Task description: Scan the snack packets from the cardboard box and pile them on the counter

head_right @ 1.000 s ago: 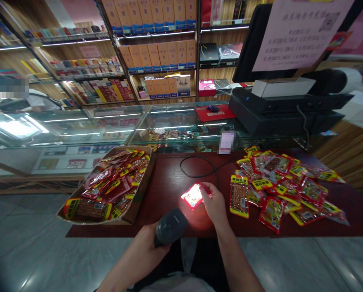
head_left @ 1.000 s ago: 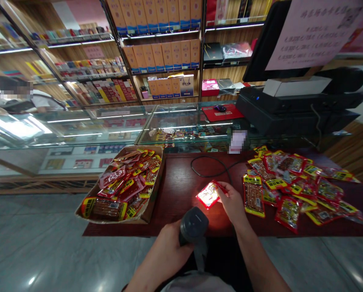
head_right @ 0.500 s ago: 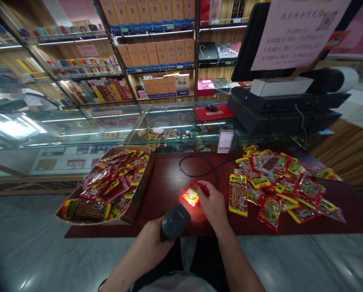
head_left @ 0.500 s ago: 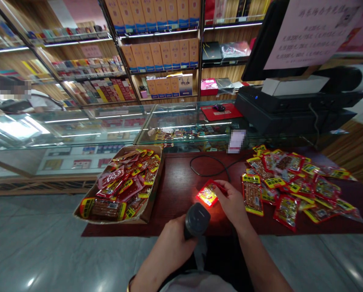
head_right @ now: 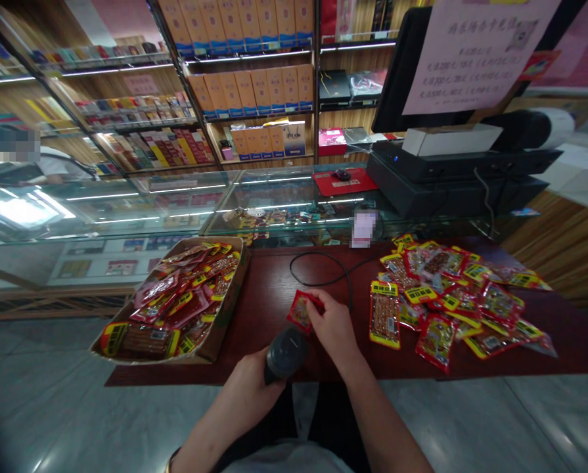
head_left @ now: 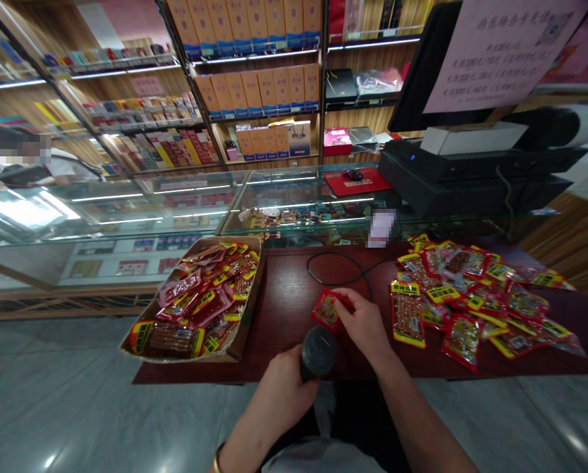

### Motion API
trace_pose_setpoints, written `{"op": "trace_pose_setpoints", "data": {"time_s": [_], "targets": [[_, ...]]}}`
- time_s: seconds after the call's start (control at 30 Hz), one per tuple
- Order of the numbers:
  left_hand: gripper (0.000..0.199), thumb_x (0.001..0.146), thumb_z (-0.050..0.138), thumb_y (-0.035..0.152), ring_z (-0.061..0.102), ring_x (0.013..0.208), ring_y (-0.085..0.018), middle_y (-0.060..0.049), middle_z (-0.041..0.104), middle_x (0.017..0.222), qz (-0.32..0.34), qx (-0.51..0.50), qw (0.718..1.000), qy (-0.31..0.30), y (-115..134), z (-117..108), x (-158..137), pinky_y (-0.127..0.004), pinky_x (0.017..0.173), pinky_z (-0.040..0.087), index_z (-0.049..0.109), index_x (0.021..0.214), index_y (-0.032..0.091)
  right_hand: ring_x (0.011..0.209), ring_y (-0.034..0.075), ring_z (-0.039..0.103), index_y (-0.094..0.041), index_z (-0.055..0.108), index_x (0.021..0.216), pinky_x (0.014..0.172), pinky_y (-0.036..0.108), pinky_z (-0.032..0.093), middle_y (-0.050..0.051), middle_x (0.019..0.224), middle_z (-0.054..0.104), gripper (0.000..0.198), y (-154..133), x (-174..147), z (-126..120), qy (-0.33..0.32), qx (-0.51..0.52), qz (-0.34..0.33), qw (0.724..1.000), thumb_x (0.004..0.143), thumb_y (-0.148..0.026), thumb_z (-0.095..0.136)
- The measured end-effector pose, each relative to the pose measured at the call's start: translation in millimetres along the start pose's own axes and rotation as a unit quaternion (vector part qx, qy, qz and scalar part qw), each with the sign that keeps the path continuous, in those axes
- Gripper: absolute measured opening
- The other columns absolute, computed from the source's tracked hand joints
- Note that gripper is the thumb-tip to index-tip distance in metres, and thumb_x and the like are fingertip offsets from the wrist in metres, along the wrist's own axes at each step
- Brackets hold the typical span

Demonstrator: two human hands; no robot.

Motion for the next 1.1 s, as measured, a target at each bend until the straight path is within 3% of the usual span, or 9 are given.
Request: {"op": "trace_pose_setpoints", "data": {"time_s": [0.2,0.4,0.53,0.67,0.77,0.83,0.9,1.0,1.1], "targets": [[0.025,0.075,0.056,0.005,0.071,0.081,-0.021,-0.004,0.078,0.088,0.026,-0.050,0.998,0.014,3.0,-7.0,-4.4,-0.025,0.072,0.048,0.072,0.091,0.017,0.101,0.025,0.074,-0.025,0.072,0.113,0.093,0.039,0.055,0.006,0.111,0.079,0.032,24.2,3.0,-15.4,0.035,-0.010,0.009,0.999,0.092,-0.043,0.056],[0.015,0.079,0.058,0.009,0.068,0.078,-0.020,-0.002,0.075,0.082,0.026,-0.058,0.998,0.021,-4.8,-13.5,-6.7,-0.024,0.070,0.047,0.070,0.086,0.016,0.092,0.031,0.071,-0.018,0.075,0.111,0.088,0.045,0.053,0.014,0.102,0.078,0.049,84.0,1.4,-130.8,0.233,-0.140,0.091,0.958,0.082,-0.053,0.056],[0.015,0.079,0.058,0.011,0.068,0.079,-0.021,-0.003,0.076,0.083,0.020,-0.057,0.998,0.015,-6.5,-13.2,-4.9,-0.025,0.071,0.047,0.070,0.086,0.015,0.080,0.031,0.068,-0.017,0.076,0.114,0.081,0.047,0.053,0.013,0.090,0.076,0.054,99.5,18.7,-208.5,0.278,-0.221,0.130,0.926,0.078,-0.052,0.057],[0.016,0.079,0.057,0.011,0.068,0.081,-0.022,-0.003,0.076,0.083,0.026,-0.066,0.997,0.011,-1.7,-11.2,-2.7,-0.026,0.072,0.048,0.071,0.087,0.015,0.102,0.040,0.067,-0.008,0.064,0.134,0.091,0.054,0.050,0.024,0.114,0.072,0.065,80.9,45.0,-235.6,0.284,-0.324,0.110,0.896,0.079,-0.043,0.058],[0.021,0.077,0.055,0.008,0.067,0.082,-0.022,-0.003,0.077,0.086,0.032,-0.075,0.997,0.006,1.3,-11.8,-3.7,-0.026,0.074,0.049,0.071,0.089,0.015,0.122,0.039,0.060,-0.006,0.059,0.137,0.104,0.054,0.046,0.026,0.133,0.064,0.061,44.0,59.3,-194.3,0.267,-0.348,0.014,0.899,0.083,-0.036,0.057],[0.025,0.073,0.054,0.005,0.067,0.081,-0.021,-0.002,0.077,0.086,0.037,-0.076,0.996,-0.013,3.1,-12.1,-6.6,-0.025,0.072,0.048,0.071,0.088,0.015,0.119,0.032,0.063,-0.014,0.064,0.132,0.105,0.050,0.048,0.018,0.129,0.069,0.047,14.6,67.1,-131.9,0.181,-0.287,-0.054,0.939,0.090,-0.032,0.052],[0.029,0.069,0.053,0.003,0.067,0.080,-0.020,-0.001,0.077,0.086,0.048,-0.075,0.995,-0.053,6.6,-10.8,-11.5,-0.023,0.070,0.047,0.071,0.087,0.016,0.117,0.025,0.066,-0.022,0.069,0.123,0.108,0.044,0.048,0.010,0.125,0.072,0.035,-23.7,70.7,-46.2,0.021,-0.206,-0.137,0.969,0.093,-0.029,0.053],[0.035,0.065,0.053,0.003,0.067,0.078,-0.018,0.002,0.077,0.087,0.060,-0.079,0.989,-0.112,12.7,-9.2,-21.0,-0.022,0.068,0.046,0.074,0.089,0.018,0.125,0.021,0.061,-0.020,0.069,0.124,0.114,0.038,0.044,0.009,0.132,0.070,0.032,-89.4,63.2,79.0,-0.179,-0.162,-0.268,0.933,0.095,-0.024,0.057],[0.042,0.064,0.052,0.002,0.069,0.077,-0.018,0.002,0.078,0.088,0.049,-0.088,0.986,-0.132,12.6,-11.1,-28.8,-0.022,0.067,0.047,0.076,0.094,0.019,0.131,0.022,0.056,-0.013,0.061,0.134,0.115,0.034,0.041,0.013,0.139,0.064,0.040,-133.1,53.7,174.9,-0.306,-0.203,-0.362,0.857,0.095,-0.021,0.058]]}}
Point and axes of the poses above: each hand's wrist, its own x-axis towards the middle knuckle, its own z-axis out of the palm, y = z × x, the point moved 7 cm from there along x, towards the middle knuckle
